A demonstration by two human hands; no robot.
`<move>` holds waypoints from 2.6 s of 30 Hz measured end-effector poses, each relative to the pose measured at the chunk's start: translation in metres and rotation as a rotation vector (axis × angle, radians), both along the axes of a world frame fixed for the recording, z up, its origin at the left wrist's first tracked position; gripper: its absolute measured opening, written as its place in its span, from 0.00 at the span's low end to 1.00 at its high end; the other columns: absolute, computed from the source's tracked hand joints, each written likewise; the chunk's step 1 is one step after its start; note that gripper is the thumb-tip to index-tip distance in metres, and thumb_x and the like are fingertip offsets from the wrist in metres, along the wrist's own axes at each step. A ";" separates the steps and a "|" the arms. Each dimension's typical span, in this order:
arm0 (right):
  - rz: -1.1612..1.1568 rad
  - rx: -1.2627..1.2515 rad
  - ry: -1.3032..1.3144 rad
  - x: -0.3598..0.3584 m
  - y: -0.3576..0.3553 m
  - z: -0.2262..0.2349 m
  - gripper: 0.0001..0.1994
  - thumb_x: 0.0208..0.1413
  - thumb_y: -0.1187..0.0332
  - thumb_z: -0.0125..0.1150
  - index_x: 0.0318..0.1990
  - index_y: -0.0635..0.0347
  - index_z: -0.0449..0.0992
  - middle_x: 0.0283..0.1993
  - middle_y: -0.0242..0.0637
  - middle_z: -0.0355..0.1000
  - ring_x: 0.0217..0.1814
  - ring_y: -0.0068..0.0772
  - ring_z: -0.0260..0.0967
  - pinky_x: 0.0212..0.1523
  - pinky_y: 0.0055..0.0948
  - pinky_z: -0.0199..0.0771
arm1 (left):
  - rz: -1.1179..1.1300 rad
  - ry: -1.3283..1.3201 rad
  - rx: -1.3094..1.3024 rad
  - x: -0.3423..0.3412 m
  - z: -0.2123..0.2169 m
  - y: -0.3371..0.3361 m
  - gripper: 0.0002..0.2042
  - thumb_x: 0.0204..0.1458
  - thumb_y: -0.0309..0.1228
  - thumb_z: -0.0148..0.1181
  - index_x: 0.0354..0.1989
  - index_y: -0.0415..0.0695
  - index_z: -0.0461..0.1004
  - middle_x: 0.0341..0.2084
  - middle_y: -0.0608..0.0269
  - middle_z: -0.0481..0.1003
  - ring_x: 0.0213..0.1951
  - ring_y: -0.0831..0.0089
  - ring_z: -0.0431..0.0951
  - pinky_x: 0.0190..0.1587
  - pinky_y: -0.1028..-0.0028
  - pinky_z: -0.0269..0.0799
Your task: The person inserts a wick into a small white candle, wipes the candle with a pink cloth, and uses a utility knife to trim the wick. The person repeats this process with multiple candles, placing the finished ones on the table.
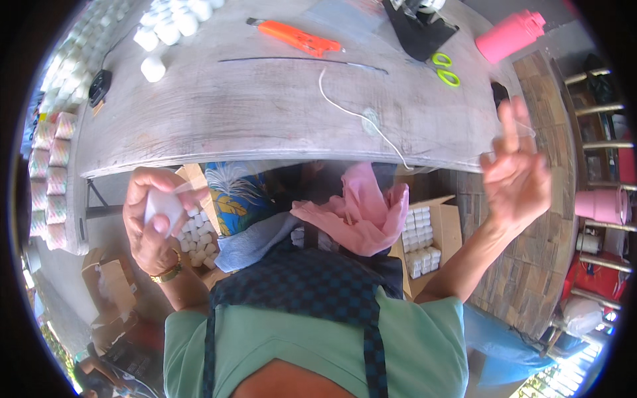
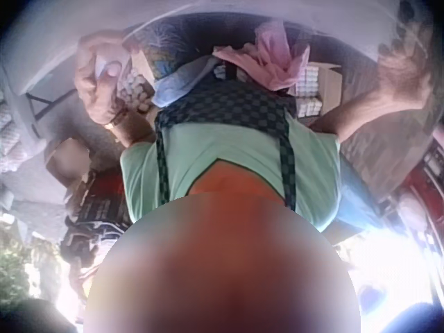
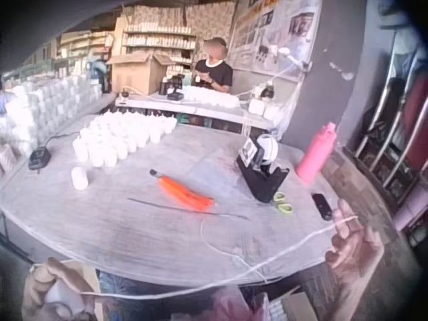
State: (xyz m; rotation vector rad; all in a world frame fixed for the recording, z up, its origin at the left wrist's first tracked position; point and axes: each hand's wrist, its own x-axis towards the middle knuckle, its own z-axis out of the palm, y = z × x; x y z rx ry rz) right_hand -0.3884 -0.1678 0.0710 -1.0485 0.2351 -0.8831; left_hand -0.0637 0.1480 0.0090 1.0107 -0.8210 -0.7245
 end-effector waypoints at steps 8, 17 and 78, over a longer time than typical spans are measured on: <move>0.167 -0.108 0.070 -0.012 -0.170 0.026 0.19 0.61 0.60 0.54 0.47 0.71 0.67 0.46 0.49 0.70 0.36 0.26 0.70 0.33 0.22 0.71 | 0.412 -0.530 0.424 0.011 -0.006 -0.019 0.14 0.51 0.23 0.61 0.46 0.41 0.70 0.38 0.60 0.72 0.33 0.77 0.73 0.36 0.75 0.71; -0.080 -0.783 1.595 0.145 -0.070 0.014 0.24 0.59 0.47 0.51 0.31 0.64 0.75 0.22 0.37 0.73 0.18 0.27 0.71 0.20 0.27 0.72 | 0.524 -1.167 0.606 0.009 -0.019 -0.053 0.19 0.44 0.28 0.67 0.46 0.45 0.72 0.40 0.53 0.73 0.44 0.52 0.76 0.67 0.48 0.51; 0.530 -0.791 0.802 0.229 0.154 -0.066 0.24 0.58 0.77 0.53 0.63 0.64 0.62 0.41 0.46 0.74 0.34 0.34 0.74 0.34 0.31 0.75 | 0.807 -0.833 0.534 -0.004 -0.059 -0.018 0.20 0.41 0.29 0.72 0.45 0.46 0.74 0.44 0.54 0.71 0.40 0.56 0.76 0.38 0.64 0.76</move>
